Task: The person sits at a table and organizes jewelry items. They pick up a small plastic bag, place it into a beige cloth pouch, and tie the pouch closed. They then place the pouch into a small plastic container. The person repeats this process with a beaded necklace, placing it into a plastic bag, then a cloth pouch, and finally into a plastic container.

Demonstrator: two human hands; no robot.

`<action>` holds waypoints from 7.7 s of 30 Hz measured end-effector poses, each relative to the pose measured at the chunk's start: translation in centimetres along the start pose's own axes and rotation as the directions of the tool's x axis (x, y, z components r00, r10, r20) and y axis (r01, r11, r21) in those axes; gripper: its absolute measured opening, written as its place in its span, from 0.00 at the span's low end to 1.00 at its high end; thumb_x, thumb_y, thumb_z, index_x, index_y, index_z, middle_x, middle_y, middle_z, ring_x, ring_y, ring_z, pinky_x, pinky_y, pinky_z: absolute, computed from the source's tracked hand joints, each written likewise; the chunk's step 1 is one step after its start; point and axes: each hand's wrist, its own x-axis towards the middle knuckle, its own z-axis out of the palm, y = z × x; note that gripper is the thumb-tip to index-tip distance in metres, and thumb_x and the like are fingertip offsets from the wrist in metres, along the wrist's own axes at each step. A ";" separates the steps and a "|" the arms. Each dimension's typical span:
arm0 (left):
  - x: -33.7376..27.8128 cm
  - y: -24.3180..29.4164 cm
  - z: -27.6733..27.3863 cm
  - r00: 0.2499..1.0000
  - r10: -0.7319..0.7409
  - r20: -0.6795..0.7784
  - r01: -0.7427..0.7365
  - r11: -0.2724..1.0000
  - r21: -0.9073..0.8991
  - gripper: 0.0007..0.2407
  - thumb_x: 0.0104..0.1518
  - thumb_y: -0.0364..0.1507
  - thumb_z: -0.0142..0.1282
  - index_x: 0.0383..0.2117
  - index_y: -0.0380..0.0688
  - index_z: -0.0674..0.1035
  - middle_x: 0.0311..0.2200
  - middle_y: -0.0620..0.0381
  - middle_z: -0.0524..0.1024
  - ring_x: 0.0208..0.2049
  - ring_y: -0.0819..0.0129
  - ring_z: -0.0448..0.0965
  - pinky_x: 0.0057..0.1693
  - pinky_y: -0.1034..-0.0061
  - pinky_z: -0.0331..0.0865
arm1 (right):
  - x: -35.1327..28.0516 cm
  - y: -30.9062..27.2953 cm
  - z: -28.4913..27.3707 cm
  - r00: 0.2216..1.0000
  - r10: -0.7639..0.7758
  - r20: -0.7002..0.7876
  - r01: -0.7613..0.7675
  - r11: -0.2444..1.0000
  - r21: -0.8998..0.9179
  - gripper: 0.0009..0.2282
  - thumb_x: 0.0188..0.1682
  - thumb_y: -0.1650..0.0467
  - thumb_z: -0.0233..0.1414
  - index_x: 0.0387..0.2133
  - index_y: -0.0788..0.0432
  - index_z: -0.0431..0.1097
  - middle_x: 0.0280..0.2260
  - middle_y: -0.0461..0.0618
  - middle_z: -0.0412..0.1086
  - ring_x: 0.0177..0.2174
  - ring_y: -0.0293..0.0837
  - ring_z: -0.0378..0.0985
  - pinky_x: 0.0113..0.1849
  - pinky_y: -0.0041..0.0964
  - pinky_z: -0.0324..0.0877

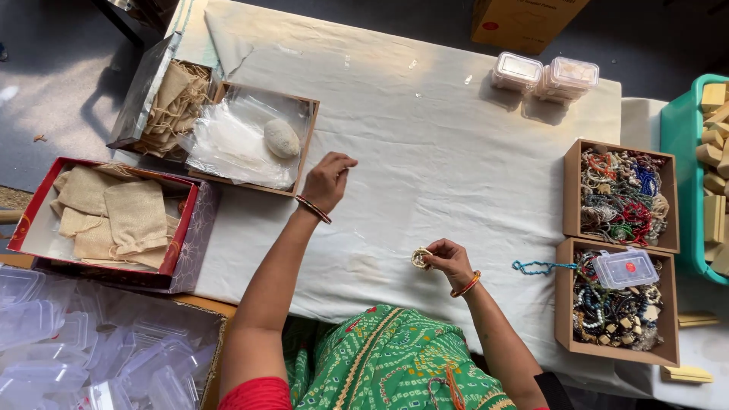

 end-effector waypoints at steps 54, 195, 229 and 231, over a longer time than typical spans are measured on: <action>-11.7 9.6 12.1 0.962 -0.255 0.099 0.261 0.964 -0.056 0.10 0.63 0.34 0.51 0.40 0.46 0.84 0.41 0.55 0.83 0.40 0.54 0.82 0.45 0.63 0.75 | -2.0 -7.4 5.9 0.989 -0.111 -0.098 0.053 0.884 -0.464 0.11 0.48 0.68 0.62 0.36 0.65 0.73 0.27 0.47 0.77 0.26 0.38 0.80 0.26 0.36 0.74; -7.4 7.7 10.7 0.715 -0.406 0.569 0.659 0.116 -0.744 0.07 0.54 0.16 0.54 0.25 0.44 0.77 0.31 0.62 0.75 0.33 0.74 0.78 0.35 0.74 0.74 | -6.6 -18.4 9.8 0.744 -0.504 0.438 0.666 0.611 -0.428 0.24 0.37 0.79 0.62 0.51 0.63 0.71 0.56 0.55 0.66 0.56 0.52 0.66 0.56 0.47 0.61; -4.8 3.8 -6.4 0.931 -0.151 -0.333 0.161 0.987 0.002 0.14 0.57 0.36 0.66 0.45 0.45 0.79 0.41 0.56 0.78 0.42 0.63 0.80 0.46 0.71 0.76 | 1.8 -12.8 5.1 0.973 -0.213 0.093 0.231 0.921 -0.314 0.15 0.51 0.75 0.57 0.52 0.66 0.74 0.41 0.53 0.79 0.39 0.40 0.80 0.42 0.34 0.76; -5.9 -1.2 -12.8 0.726 -0.176 -0.665 0.544 0.739 0.398 0.12 0.59 0.30 0.65 0.46 0.45 0.78 0.49 0.54 0.73 0.53 0.54 0.73 0.59 0.58 0.68 | 2.2 -12.0 2.7 0.987 -0.149 -0.052 0.145 0.986 -0.084 0.14 0.52 0.74 0.54 0.51 0.66 0.73 0.42 0.52 0.78 0.41 0.40 0.79 0.43 0.35 0.74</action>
